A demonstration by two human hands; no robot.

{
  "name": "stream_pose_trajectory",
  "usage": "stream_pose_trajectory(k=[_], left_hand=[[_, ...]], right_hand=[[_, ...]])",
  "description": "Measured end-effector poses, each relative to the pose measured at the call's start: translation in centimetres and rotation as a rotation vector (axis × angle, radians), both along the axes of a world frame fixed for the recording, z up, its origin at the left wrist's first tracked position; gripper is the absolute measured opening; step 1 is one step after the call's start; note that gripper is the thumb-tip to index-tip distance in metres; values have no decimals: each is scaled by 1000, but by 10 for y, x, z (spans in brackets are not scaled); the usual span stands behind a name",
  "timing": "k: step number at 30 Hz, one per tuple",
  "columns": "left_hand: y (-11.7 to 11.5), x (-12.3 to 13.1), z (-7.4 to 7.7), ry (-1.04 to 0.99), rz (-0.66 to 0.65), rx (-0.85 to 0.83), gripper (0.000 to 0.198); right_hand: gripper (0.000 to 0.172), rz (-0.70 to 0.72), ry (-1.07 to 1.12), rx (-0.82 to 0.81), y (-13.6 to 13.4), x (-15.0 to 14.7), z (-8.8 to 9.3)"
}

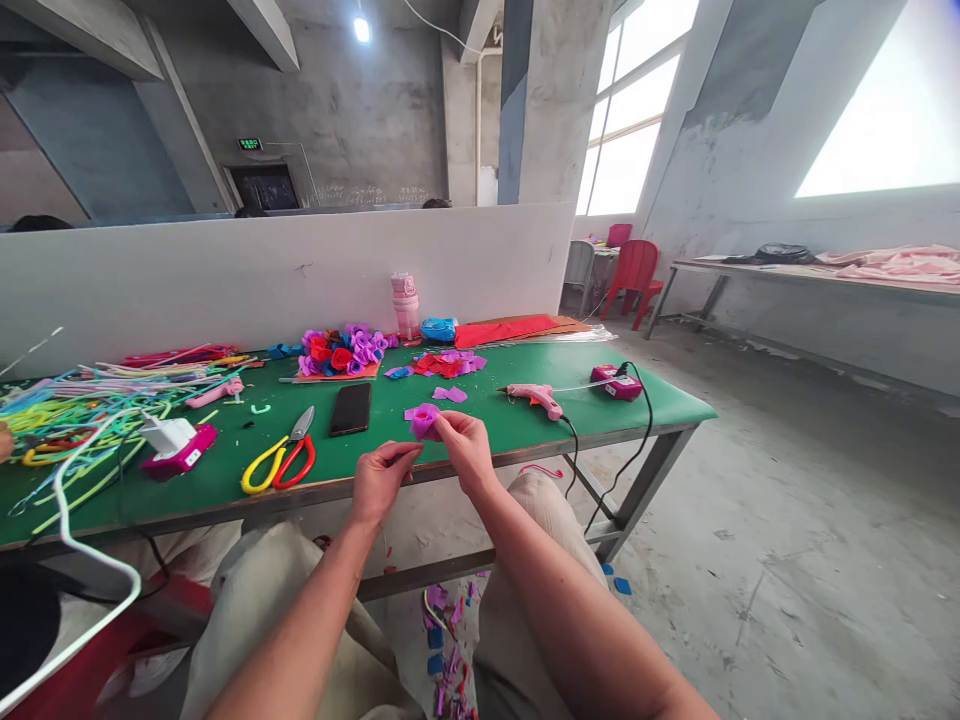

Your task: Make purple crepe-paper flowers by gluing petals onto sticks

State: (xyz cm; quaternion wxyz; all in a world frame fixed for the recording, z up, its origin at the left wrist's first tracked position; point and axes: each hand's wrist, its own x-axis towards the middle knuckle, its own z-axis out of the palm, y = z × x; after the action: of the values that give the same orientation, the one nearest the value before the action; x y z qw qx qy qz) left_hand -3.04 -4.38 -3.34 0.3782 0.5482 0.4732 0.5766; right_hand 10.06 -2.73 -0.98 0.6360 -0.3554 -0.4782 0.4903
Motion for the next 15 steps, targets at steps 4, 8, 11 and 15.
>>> stream_pose_trajectory(k=[4, 8, 11, 15], left_hand=[[-1, 0, 1, 19, -1, 4, 26], [-1, -1, 1, 29, 5, 0, 25], [-1, 0, 1, 23, 6, -11, 26], [-2, 1, 1, -9, 16, -36, 26]], right_hand=[[27, 27, 6, -2, 0, 1, -1], [30, 66, 14, 8, 0, 2, -1], [33, 80, 1, 4, 1, 3, -1], [44, 110, -13, 1, 1, 2, -1]])
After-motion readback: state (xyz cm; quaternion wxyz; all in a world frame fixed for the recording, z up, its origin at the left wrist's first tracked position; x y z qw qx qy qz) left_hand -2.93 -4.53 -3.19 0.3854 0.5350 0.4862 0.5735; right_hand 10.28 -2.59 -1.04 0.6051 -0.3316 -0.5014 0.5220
